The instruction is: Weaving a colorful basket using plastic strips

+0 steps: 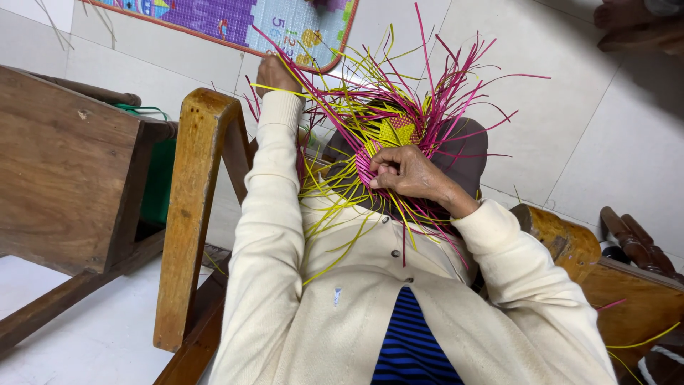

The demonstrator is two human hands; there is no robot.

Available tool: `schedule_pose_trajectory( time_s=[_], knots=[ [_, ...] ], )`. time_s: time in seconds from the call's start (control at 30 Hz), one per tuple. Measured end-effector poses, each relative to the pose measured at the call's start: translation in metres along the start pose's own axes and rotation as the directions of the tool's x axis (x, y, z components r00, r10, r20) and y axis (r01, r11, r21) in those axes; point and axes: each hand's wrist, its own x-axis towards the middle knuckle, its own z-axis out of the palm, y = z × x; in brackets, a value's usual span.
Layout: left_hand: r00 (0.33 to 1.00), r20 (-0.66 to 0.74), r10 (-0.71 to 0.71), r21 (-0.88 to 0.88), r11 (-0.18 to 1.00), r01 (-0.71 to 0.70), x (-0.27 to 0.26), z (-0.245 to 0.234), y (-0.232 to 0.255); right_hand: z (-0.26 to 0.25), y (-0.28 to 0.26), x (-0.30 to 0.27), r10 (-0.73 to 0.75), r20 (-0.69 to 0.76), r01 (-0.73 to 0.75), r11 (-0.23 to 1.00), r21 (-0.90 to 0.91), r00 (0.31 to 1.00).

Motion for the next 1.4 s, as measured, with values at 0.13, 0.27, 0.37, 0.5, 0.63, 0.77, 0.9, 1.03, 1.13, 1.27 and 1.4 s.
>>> schedule_pose_trajectory(
  time_s=[0.13,0.27,0.37,0.5,0.63,0.77,0.9,1.03,1.13,1.27,1.4],
  knots=[
    [0.989,-0.105,0.104,-0.068,0.991,-0.111,-0.01,-0.048,0.013,0.0,0.002,0.0,0.017,0.002,-0.017,1.0,0.001,1.0],
    [0.956,-0.176,0.236,-0.127,0.957,-0.26,-0.021,-0.095,0.02,0.0,0.004,0.0,0.024,-0.006,-0.024,1.0,-0.007,1.0],
    [0.925,-0.266,0.271,-0.15,0.936,-0.317,-0.031,-0.126,0.023,0.0,0.007,0.0,0.022,-0.008,-0.022,1.0,-0.004,1.0],
    [0.844,-0.468,0.262,-0.185,0.905,-0.383,-0.042,-0.165,0.023,-0.001,0.006,0.0,0.014,0.0,-0.014,1.0,0.005,1.0],
    [0.752,-0.622,0.218,-0.237,0.863,-0.447,-0.071,-0.221,0.033,-0.003,0.006,0.0,0.03,-0.013,-0.03,0.999,0.026,0.999],
    [0.331,-0.942,0.054,-0.281,0.412,-0.867,-0.137,-0.283,0.059,-0.009,0.001,-0.001,-0.111,-0.219,0.116,0.993,0.009,0.969],
    [0.275,-0.956,-0.101,-0.292,0.233,-0.928,-0.202,-0.296,0.08,-0.02,-0.053,-0.017,-0.631,-0.487,0.355,0.76,-0.545,0.604],
    [0.376,-0.915,0.149,-0.391,-0.088,-0.916,-0.261,-0.235,0.079,-0.017,-0.086,-0.042,-0.9,-0.347,0.386,0.428,-0.817,0.264],
    [0.462,-0.787,0.408,-0.583,-0.246,-0.774,-0.292,-0.201,0.074,-0.004,-0.101,-0.056,-0.947,-0.178,0.461,0.289,-0.839,0.269],
    [0.558,-0.747,0.362,-0.637,-0.15,-0.756,-0.305,-0.186,0.069,0.009,-0.083,-0.06,-0.897,-0.216,0.617,0.425,-0.662,0.387],
    [0.59,-0.579,0.563,-0.681,0.064,-0.729,-0.31,-0.176,0.051,0.008,-0.053,-0.065,-0.863,-0.115,0.595,0.43,-0.679,0.493]
  ],
)
